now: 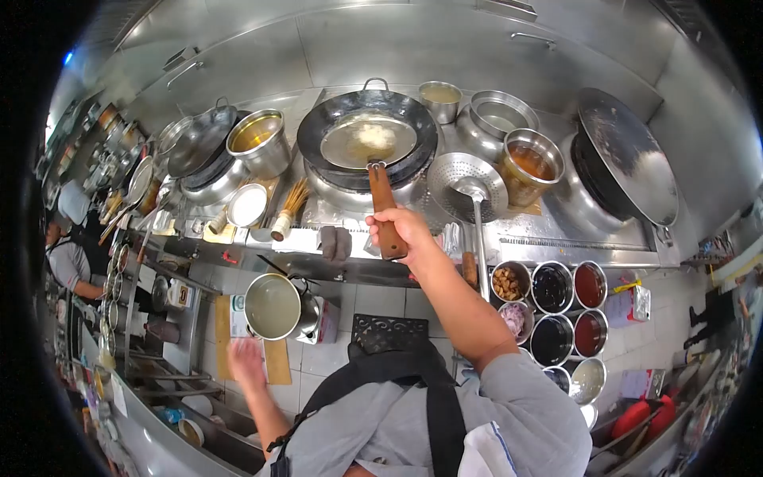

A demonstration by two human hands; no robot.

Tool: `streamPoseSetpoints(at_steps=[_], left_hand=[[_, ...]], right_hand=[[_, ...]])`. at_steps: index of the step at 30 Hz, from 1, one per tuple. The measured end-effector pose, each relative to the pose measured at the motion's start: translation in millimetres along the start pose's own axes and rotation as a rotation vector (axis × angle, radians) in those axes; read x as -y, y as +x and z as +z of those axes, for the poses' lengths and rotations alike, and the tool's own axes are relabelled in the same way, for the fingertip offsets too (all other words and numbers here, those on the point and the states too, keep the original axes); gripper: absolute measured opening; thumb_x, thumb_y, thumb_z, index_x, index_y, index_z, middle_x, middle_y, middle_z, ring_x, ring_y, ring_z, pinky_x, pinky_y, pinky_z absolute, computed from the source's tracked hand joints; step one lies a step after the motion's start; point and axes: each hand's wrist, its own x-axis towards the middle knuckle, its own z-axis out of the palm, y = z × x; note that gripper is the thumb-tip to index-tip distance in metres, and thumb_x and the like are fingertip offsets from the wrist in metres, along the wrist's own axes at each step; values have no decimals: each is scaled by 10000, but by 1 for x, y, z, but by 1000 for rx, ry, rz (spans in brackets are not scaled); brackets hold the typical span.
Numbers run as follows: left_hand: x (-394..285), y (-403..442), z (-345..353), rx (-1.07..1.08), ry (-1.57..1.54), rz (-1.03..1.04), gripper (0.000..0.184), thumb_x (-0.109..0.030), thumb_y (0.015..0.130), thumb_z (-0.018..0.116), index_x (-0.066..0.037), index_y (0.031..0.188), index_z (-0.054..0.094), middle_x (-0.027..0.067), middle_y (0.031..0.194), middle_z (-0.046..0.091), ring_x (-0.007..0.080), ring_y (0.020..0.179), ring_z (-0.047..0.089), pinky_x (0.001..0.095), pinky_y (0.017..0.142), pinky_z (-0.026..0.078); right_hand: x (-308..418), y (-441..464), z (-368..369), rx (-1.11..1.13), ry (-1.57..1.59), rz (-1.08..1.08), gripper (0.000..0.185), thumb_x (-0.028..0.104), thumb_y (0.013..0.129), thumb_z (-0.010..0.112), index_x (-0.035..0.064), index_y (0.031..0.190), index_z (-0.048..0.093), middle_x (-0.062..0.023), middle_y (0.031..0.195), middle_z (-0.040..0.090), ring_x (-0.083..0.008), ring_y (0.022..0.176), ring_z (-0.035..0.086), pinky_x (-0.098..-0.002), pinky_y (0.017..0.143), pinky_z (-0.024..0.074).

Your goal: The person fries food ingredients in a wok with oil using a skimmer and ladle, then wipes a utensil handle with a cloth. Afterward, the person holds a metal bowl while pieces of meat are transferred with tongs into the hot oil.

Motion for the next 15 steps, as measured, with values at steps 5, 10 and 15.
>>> streamPoseSetpoints(at_steps=[5,10,15], left_hand=[[48,-4,263,792,205,-543,535,-384,933,499,-19,1312,405,215,1224,522,302,1053,561,414,875,478],[91,-6,354,833,98,-889,360,-239,911,558,-12,1173,461,115,838,589,201,668,575,330,576,528],[98,13,354,780,32,-788,196,-23,860,520,-55,1001,388,133,825,567,201,633,558,339,497,507]], right_hand=[[-34,-22,7,-27,13,-13,266,120,880,545,66,1128,466,-98,861,609,-168,664,589,-292,515,520],[-98,-79,-10,-29,-233,6,319,225,941,507,87,1211,412,-98,793,618,-162,586,634,-267,470,524],[-230,-147,-126,-354,-678,-74,376,186,897,562,64,1236,457,-98,794,604,-133,612,580,-283,488,460]])
